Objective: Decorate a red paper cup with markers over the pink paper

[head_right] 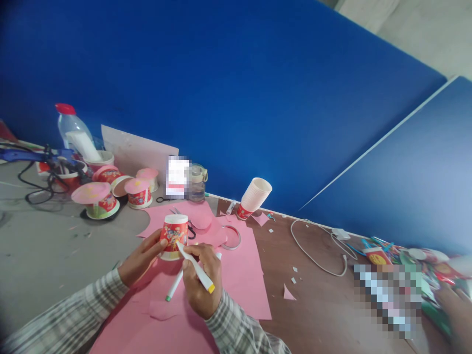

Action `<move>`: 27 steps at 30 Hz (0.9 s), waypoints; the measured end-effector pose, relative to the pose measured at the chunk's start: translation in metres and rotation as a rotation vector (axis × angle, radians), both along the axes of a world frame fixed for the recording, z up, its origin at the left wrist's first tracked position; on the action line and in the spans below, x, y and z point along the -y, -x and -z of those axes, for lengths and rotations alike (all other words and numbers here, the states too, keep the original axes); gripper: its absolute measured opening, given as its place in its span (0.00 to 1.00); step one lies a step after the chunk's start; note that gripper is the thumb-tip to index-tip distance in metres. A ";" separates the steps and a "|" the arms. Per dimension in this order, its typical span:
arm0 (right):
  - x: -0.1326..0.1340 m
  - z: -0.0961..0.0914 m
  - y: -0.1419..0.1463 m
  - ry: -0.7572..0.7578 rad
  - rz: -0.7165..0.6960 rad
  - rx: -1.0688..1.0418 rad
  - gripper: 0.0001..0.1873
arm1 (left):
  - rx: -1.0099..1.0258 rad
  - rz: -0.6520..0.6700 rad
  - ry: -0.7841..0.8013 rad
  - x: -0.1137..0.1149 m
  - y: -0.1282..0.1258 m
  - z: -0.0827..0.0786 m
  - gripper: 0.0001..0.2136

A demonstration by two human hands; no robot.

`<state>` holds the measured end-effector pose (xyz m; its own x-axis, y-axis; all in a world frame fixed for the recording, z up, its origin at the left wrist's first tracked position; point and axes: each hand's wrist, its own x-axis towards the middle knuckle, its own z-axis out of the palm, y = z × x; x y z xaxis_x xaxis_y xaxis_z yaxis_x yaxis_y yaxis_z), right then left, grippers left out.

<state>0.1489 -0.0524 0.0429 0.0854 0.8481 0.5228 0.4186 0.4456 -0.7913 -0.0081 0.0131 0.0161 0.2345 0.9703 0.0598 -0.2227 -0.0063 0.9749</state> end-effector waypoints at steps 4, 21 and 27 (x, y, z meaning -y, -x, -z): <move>0.000 -0.001 0.001 0.003 -0.010 0.001 0.09 | -0.032 0.006 -0.020 0.001 0.000 0.001 0.13; 0.000 -0.004 0.001 -0.005 0.001 0.006 0.10 | -0.019 0.010 -0.002 0.001 0.000 0.002 0.13; -0.001 -0.005 0.001 -0.017 0.018 0.009 0.09 | -0.029 0.031 -0.017 0.000 0.001 0.006 0.13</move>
<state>0.1484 -0.0516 0.0481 0.0954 0.8374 0.5382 0.4338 0.4517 -0.7796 -0.0091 0.0127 0.0105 0.2658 0.9616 0.0687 -0.1950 -0.0161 0.9807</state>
